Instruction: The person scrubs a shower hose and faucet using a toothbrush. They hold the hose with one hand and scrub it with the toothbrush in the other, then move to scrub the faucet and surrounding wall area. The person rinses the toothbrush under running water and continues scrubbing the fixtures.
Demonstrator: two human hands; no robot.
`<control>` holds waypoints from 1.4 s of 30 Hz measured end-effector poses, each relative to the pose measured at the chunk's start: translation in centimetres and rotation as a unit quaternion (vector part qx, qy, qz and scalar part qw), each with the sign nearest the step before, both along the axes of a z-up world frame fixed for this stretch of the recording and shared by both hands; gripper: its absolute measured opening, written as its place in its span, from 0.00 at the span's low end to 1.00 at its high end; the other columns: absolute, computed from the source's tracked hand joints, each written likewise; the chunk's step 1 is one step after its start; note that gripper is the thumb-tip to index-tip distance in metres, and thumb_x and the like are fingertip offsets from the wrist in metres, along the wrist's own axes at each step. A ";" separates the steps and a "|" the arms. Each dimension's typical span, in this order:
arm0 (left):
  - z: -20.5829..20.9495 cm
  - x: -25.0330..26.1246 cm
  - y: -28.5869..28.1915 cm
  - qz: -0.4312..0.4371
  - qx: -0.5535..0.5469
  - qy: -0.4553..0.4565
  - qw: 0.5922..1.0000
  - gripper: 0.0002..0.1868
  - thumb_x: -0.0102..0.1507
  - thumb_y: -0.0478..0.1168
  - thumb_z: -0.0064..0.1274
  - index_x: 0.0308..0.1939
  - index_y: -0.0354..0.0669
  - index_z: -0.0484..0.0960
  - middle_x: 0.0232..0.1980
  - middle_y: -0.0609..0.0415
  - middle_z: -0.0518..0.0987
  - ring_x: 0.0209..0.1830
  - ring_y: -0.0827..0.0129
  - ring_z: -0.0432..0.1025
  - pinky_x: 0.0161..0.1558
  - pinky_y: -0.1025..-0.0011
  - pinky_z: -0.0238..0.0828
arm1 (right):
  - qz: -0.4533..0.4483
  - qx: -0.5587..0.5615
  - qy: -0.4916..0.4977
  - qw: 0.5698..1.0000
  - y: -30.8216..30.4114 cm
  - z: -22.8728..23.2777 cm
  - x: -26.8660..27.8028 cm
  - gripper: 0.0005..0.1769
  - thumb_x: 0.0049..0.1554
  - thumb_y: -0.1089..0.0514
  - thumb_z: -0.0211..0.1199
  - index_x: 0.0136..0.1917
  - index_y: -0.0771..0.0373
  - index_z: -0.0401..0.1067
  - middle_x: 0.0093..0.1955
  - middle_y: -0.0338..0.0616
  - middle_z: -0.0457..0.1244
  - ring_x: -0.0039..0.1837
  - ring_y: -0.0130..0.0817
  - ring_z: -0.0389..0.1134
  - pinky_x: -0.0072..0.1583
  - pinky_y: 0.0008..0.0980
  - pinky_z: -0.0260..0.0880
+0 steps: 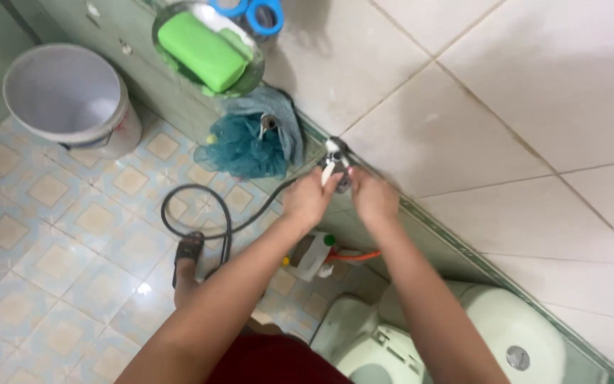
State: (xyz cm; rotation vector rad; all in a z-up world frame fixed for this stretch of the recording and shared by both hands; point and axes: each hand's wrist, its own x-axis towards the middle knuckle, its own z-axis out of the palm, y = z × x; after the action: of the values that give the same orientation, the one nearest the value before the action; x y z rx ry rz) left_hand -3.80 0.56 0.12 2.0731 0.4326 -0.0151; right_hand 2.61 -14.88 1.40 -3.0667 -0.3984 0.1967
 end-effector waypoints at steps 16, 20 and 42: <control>-3.2 -2.1 0.4 0.149 -0.340 -0.080 0.925 0.17 0.69 0.49 0.49 0.38 0.37 0.79 0.30 0.44 0.79 0.31 0.60 0.72 0.36 0.62 0.70 | -0.121 0.205 0.132 0.962 4.7 4.2 -5.5 0.31 0.60 0.59 0.54 0.76 0.44 0.64 0.49 0.53 0.70 0.49 0.44 0.72 0.51 0.39 0.72; -4.0 -2.7 0.8 0.124 -0.387 -0.111 0.907 0.16 0.72 0.47 0.44 0.44 0.38 0.81 0.33 0.53 0.78 0.32 0.70 0.71 0.37 0.69 0.68 | 0.035 0.250 0.021 0.968 6.9 2.0 -9.4 0.30 0.63 0.63 0.53 0.78 0.58 0.62 0.56 0.61 0.68 0.51 0.48 0.72 0.51 0.42 0.72; -2.7 -3.0 -0.8 -0.015 -0.667 0.150 0.729 0.19 0.72 0.54 0.41 0.34 0.47 0.69 0.19 0.65 0.58 0.13 0.79 0.47 0.14 0.74 0.41 | -0.226 0.536 0.179 0.793 2.4 1.5 -5.2 0.30 0.68 0.50 0.52 0.81 0.54 0.60 0.36 0.38 0.60 0.33 0.21 0.57 0.33 0.24 0.55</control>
State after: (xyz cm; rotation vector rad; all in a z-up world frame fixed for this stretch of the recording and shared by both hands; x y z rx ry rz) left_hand -6.82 -0.26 -2.63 0.6153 0.3861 -0.5355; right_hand -2.58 -12.46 2.88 -1.8459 0.2126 0.3581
